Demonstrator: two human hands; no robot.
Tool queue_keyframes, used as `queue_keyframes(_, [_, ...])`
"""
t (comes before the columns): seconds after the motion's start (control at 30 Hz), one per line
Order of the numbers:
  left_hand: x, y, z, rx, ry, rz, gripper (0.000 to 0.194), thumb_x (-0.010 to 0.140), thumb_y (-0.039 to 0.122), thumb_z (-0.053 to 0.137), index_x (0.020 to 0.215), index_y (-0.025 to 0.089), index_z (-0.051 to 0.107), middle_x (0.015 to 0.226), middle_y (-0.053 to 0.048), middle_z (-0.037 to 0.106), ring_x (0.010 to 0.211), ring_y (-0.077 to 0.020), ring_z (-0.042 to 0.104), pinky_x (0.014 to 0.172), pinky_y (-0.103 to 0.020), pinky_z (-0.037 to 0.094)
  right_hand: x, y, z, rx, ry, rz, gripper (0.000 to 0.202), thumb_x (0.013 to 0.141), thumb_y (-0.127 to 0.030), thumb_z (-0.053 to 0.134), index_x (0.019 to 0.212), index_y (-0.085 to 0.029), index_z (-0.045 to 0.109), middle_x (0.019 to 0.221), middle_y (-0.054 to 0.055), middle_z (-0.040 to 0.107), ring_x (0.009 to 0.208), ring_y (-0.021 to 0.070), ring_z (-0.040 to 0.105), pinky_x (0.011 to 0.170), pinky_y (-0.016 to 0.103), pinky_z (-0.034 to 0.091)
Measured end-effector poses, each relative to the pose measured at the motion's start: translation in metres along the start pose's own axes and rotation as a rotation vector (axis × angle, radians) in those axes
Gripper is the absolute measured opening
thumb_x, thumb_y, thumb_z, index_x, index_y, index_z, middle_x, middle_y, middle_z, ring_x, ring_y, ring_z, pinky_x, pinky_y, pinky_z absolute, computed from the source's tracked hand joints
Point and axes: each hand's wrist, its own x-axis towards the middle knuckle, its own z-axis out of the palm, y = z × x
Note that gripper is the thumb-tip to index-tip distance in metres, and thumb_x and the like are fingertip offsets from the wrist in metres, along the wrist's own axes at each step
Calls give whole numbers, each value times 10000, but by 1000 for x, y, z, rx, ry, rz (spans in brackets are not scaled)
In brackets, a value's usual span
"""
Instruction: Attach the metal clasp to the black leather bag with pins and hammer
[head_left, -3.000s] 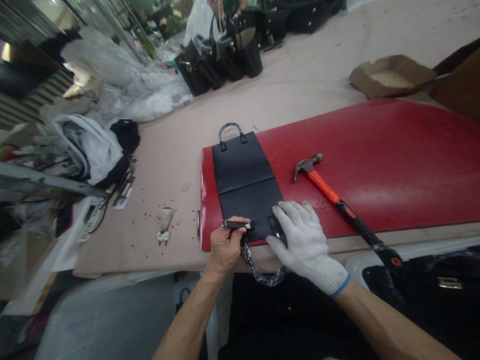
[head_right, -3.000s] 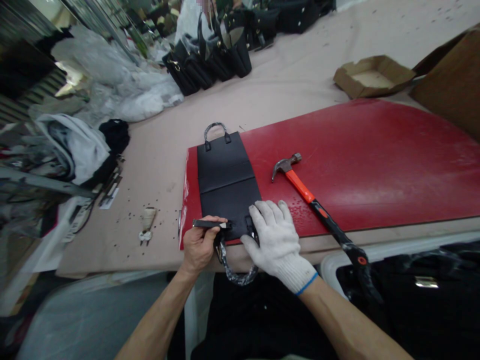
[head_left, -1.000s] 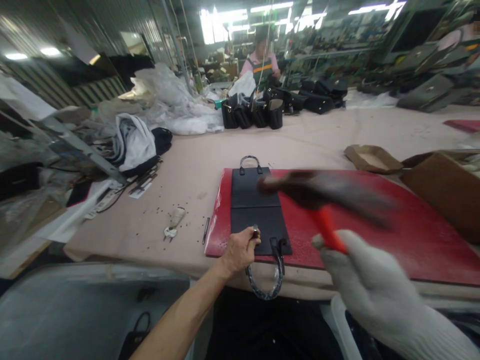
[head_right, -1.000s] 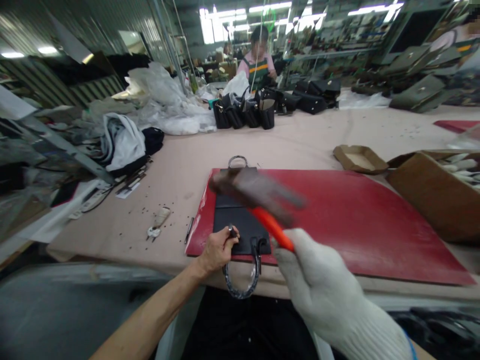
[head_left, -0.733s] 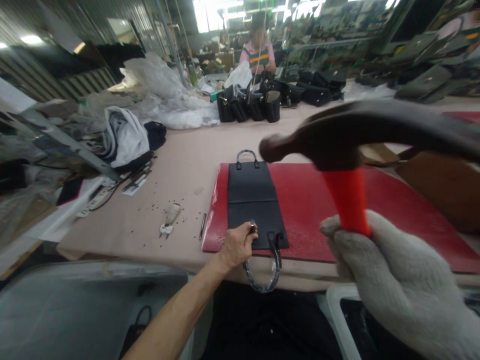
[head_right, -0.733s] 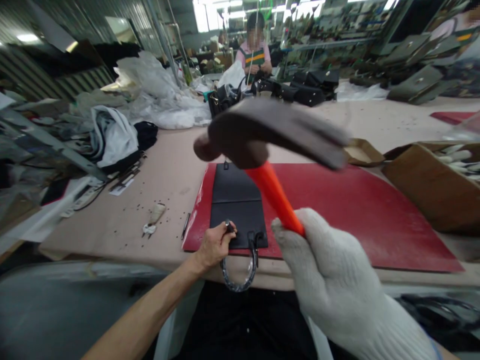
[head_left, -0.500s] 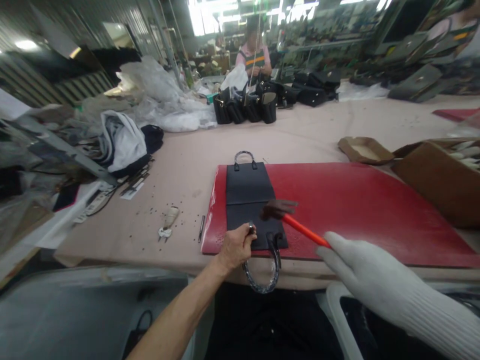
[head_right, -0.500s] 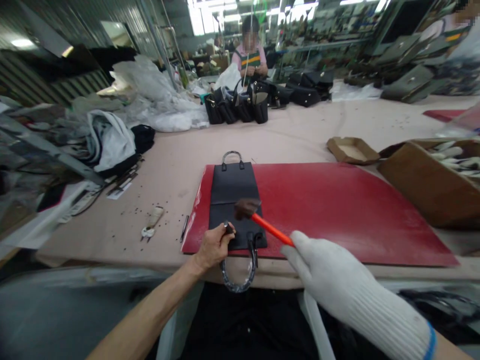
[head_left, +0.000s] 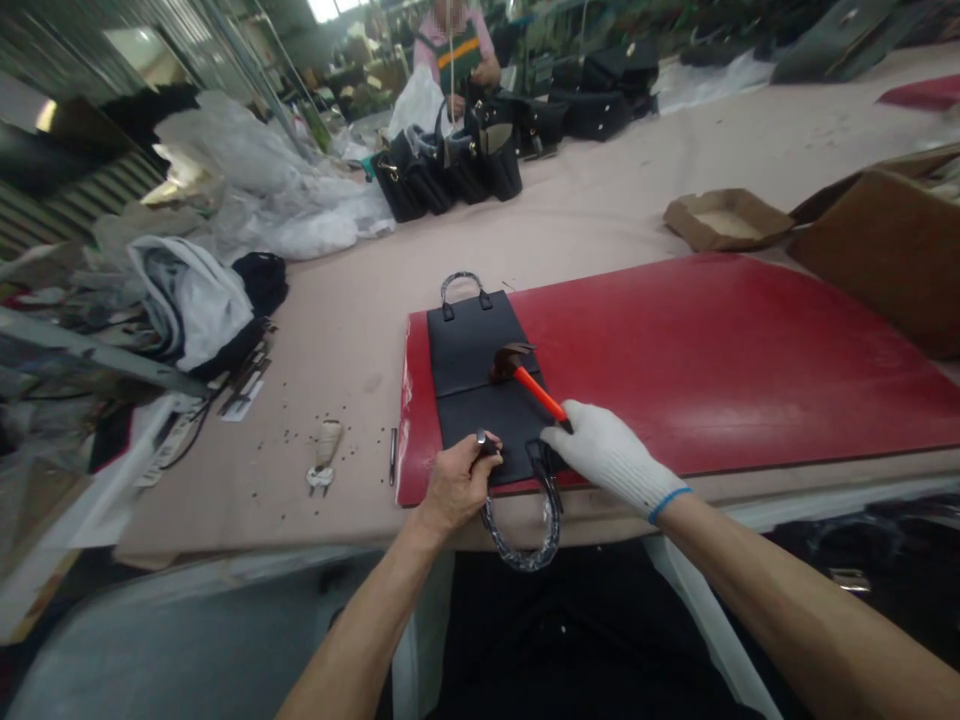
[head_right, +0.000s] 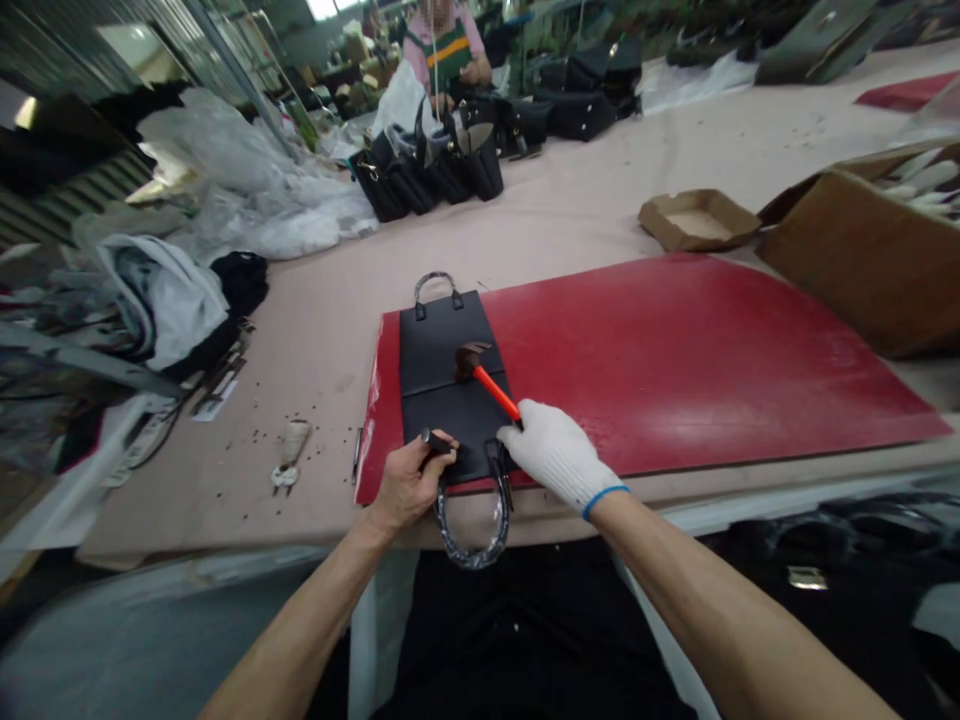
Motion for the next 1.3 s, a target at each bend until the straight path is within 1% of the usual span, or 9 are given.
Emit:
queue_keyframes(0.2, [-6, 3, 2, 40, 57, -9, 123, 950, 173, 614, 1033, 193, 704, 936, -46, 794, 825, -169, 773, 758, -254, 635, -1, 1, 2, -27, -30, 51, 315, 938, -439, 523, 981, -165, 670, 884, 143, 719, 819, 266, 684, 612, 328, 341])
queue_keyframes(0.33, [-10, 6, 2, 30, 86, 100, 103, 943, 171, 644, 1024, 187, 706, 1002, -71, 809, 925, -189, 788, 883, -297, 649, 1, 1, 4, -41, -58, 79, 342, 948, -467, 506, 1006, -174, 673, 909, 150, 727, 827, 275, 687, 632, 330, 374])
queue_keyframes(0.5, [-11, 7, -1, 14, 148, -96, 112, 964, 167, 623, 1039, 175, 705, 965, -54, 807, 885, -174, 787, 841, -286, 658, 1, -1, 2, -68, -58, 90, 341, 946, -482, 506, 966, -180, 662, 859, 135, 716, 791, 263, 681, 604, 325, 348])
queue_keyframes(0.67, [-10, 5, -4, -4, 31, 116, 111, 922, 133, 668, 1009, 181, 716, 1009, -58, 810, 952, -189, 790, 893, -291, 654, 1, -3, 1, -55, -56, 92, 307, 938, -459, 516, 939, -184, 653, 812, 117, 698, 754, 263, 669, 587, 327, 336])
queue_keyframes(0.7, [-11, 5, -4, -22, 41, 67, 104, 929, 143, 661, 1010, 181, 715, 1006, -59, 809, 950, -192, 789, 892, -297, 656, 1, -3, 1, -53, -60, 95, 308, 936, -462, 519, 939, -184, 652, 809, 115, 697, 751, 260, 668, 585, 324, 334])
queue_keyframes(0.8, [-14, 3, -1, -161, 165, -235, 107, 975, 201, 622, 1042, 169, 698, 979, -66, 799, 910, -199, 790, 871, -325, 664, 1, -2, 1, -55, -68, 96, 311, 934, -469, 520, 941, -187, 651, 809, 111, 698, 738, 253, 662, 574, 321, 326])
queue_keyframes(0.87, [-16, 2, 1, -252, 176, -306, 108, 976, 223, 635, 1046, 167, 695, 978, -67, 793, 905, -205, 789, 877, -342, 665, 2, -1, 3, -59, -64, 86, 318, 937, -475, 514, 945, -189, 653, 813, 112, 700, 734, 257, 660, 571, 324, 328])
queue_keyframes(0.97, [-17, 3, 4, -265, 136, -268, 101, 958, 210, 659, 1036, 171, 710, 996, -67, 795, 927, -209, 786, 902, -354, 659, 2, 1, 4, -63, -56, 86, 337, 944, -490, 508, 951, -188, 657, 816, 115, 702, 742, 264, 666, 579, 324, 343])
queue_keyframes(1.3, [-6, 12, 3, -119, 134, -157, 105, 935, 178, 659, 1013, 171, 729, 968, -54, 811, 897, -186, 789, 855, -304, 661, 0, -3, 0, -68, -55, 89, 317, 950, -470, 493, 940, -188, 638, 810, 114, 700, 748, 263, 670, 575, 321, 328])
